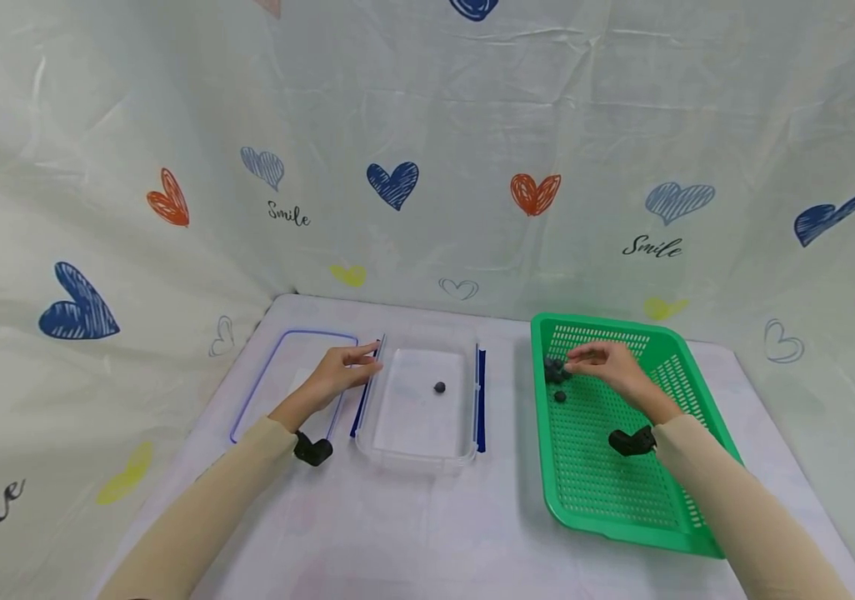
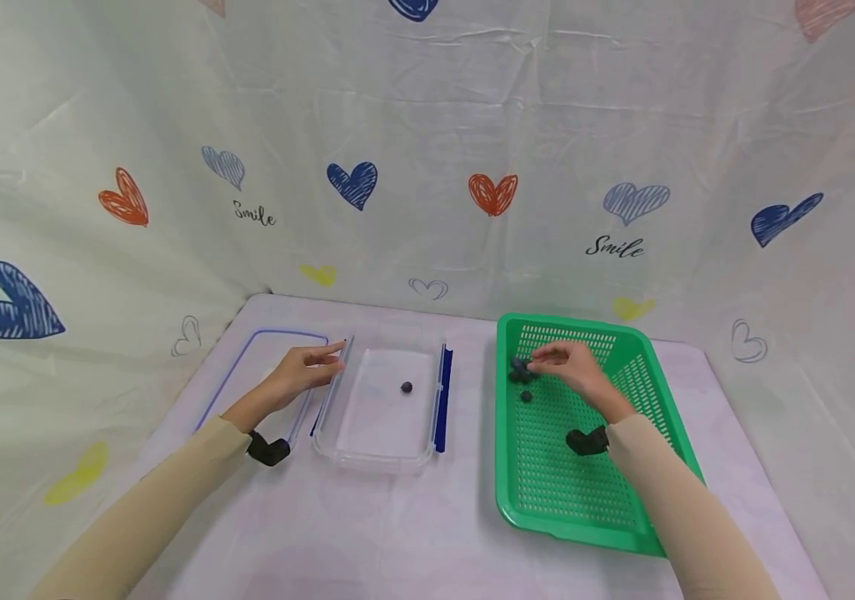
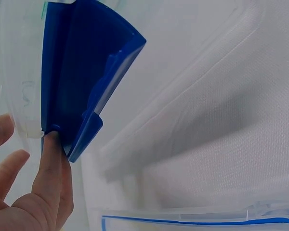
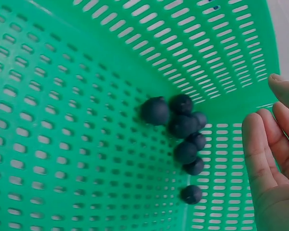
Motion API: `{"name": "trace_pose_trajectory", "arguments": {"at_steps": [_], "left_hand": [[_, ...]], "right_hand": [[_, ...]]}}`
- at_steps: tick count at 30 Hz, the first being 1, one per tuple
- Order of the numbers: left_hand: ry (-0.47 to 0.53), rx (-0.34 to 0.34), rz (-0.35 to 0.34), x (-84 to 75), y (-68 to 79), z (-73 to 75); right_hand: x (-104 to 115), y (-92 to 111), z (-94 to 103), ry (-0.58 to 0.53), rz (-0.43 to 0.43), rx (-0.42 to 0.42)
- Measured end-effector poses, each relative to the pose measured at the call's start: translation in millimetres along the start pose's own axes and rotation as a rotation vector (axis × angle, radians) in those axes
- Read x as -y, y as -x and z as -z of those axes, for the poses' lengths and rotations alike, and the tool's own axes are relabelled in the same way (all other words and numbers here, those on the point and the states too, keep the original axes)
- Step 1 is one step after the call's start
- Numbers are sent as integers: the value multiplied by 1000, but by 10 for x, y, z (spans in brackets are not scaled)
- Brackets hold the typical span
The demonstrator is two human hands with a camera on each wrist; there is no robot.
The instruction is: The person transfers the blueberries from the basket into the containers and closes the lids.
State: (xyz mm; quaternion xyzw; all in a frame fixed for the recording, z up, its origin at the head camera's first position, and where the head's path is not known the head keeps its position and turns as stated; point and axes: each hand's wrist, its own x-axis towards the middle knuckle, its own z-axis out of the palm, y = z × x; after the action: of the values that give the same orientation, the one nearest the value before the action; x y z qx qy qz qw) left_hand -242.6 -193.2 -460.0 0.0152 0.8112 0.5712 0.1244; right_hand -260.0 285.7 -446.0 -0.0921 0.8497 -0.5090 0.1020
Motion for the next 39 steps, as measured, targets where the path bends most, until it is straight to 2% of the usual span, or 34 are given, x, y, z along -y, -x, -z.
{"name": "trace_pose_trajectory", "arguments": {"at_steps": [8, 18, 32, 39], "left_hand": [[4, -2, -1, 16, -12, 2], [2, 1, -5, 22, -18, 11], [9, 4, 0, -1, 5, -6], [-1, 1, -11, 27, -5, 0]], "right_hand": [[-146, 18, -64, -23, -8, 18], [-287, 16, -158, 46, 3, 20], [-357, 21, -264, 39, -33, 70], [-432, -1, -311, 71, -26, 56]]}}
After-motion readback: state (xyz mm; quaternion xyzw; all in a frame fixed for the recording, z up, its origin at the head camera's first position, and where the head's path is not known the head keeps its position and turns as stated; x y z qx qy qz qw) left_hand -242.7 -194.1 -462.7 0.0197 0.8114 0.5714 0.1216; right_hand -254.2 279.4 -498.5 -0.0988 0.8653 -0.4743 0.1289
